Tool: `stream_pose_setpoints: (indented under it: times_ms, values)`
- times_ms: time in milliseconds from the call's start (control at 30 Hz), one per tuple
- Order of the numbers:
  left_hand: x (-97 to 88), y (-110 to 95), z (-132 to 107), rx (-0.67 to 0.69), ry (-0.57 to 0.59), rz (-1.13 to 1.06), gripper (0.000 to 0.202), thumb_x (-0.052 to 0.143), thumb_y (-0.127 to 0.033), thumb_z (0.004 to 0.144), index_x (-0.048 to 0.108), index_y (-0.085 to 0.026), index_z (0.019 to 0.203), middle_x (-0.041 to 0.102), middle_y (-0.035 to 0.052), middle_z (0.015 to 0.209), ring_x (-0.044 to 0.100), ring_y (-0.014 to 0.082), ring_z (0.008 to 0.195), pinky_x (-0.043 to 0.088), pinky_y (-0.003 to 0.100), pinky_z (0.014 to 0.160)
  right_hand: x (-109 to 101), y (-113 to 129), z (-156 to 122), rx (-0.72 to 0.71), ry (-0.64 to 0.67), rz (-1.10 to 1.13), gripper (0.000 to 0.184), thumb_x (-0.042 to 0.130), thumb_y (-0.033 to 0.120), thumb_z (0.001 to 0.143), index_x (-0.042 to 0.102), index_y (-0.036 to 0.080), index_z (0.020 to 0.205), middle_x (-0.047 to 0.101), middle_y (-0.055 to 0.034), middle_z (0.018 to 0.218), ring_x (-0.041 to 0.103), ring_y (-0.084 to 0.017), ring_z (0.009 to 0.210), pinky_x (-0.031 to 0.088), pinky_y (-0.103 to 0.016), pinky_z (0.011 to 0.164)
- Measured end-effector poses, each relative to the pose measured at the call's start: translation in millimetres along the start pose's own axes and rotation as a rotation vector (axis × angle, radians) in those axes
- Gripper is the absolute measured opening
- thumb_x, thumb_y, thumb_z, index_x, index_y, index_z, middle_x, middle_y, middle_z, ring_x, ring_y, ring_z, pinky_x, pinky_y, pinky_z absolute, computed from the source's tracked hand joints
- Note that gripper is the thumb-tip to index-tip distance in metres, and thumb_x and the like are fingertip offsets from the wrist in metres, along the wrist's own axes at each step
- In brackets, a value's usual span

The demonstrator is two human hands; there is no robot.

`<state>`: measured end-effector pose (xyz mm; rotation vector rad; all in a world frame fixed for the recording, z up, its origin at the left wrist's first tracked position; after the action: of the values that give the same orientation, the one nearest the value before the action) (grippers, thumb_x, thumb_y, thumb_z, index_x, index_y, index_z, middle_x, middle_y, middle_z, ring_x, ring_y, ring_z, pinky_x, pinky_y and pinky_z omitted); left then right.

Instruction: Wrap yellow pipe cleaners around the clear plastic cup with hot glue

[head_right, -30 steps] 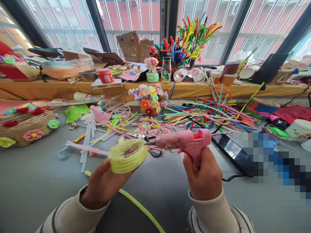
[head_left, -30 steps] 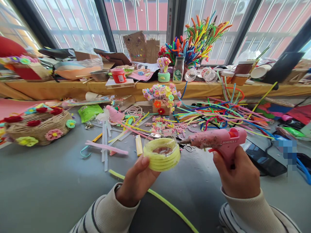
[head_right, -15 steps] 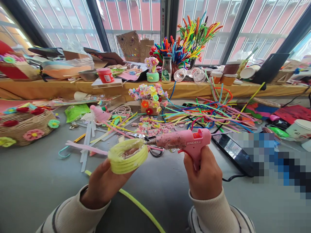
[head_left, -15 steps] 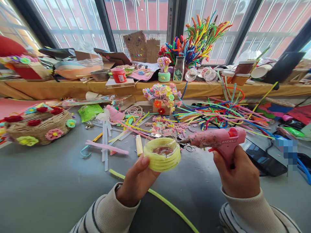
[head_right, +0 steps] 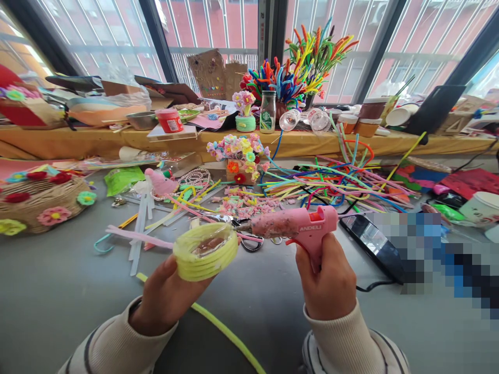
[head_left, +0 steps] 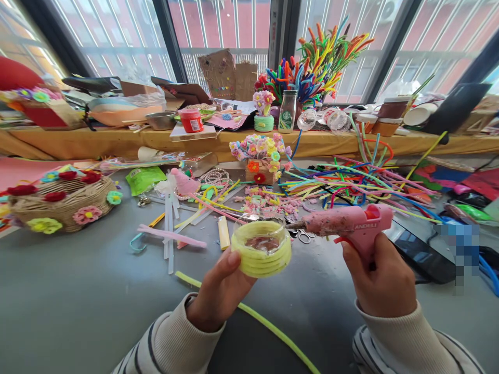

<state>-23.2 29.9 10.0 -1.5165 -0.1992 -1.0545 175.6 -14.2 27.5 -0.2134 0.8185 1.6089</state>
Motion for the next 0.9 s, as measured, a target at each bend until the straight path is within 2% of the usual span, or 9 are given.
stream_pose_setpoints:
  times_ms: [367,633,733,900]
  values:
    - [1.2,0.1,-0.5,-0.015,0.02,0.027,0.051,0.058,-0.038,0.069,0.053,-0.018,0.115,0.062,0.0092,0.111,0.044,0.0312,0.115,0.026,0.046,0.101,0.5,-0.8,-0.1,0.011,-0.019,-0.008,0.023,0.042,0.04,0.077,0.036,0.022,0.063,0.032,0.0048,0.05,0.031,-0.011,0.042,0.025,-0.027,0.044]
    - [1.7,2.6,-1.9,-0.051,0.041,0.066,0.06,0.062,-0.038,0.066,0.047,-0.018,0.121,0.057,0.0115,0.118,0.043,0.033,0.116,0.027,0.045,0.1,2.8,-1.7,-0.2,0.005,-0.013,-0.019,0.024,0.047,0.04,0.076,0.036,0.022,0.064,0.032,0.0053,0.051,0.03,-0.01,0.042,0.026,-0.026,0.044]
    - [5.8,2.7,-1.7,-0.056,0.06,0.079,0.067,0.066,-0.034,0.063,0.042,-0.02,0.124,0.054,0.0113,0.121,0.043,0.0328,0.116,0.028,0.044,0.1,4.7,-1.2,-0.7,0.037,0.007,-0.033,0.029,0.047,0.046,0.075,0.036,0.022,0.063,0.033,0.0057,0.051,0.03,-0.01,0.041,0.025,-0.025,0.043]
    - [7.6,2.3,-2.7,-0.044,0.077,0.078,0.071,0.068,-0.028,0.061,0.04,-0.021,0.126,0.056,0.0112,0.119,0.045,0.0328,0.115,0.032,0.044,0.097,9.4,-4.6,1.4,0.17,0.103,-0.005,0.038,0.044,0.058,0.072,0.038,0.022,0.063,0.035,0.0059,0.049,0.032,-0.01,0.039,0.028,-0.025,0.043]
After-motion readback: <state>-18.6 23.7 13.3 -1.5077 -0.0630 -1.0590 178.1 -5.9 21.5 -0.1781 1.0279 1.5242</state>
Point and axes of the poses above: each hand's wrist, its own z-axis towards the middle knuckle, its own x-axis out of the palm, y = z × x, the point moved 4 cm from there along z, towards the middle knuckle
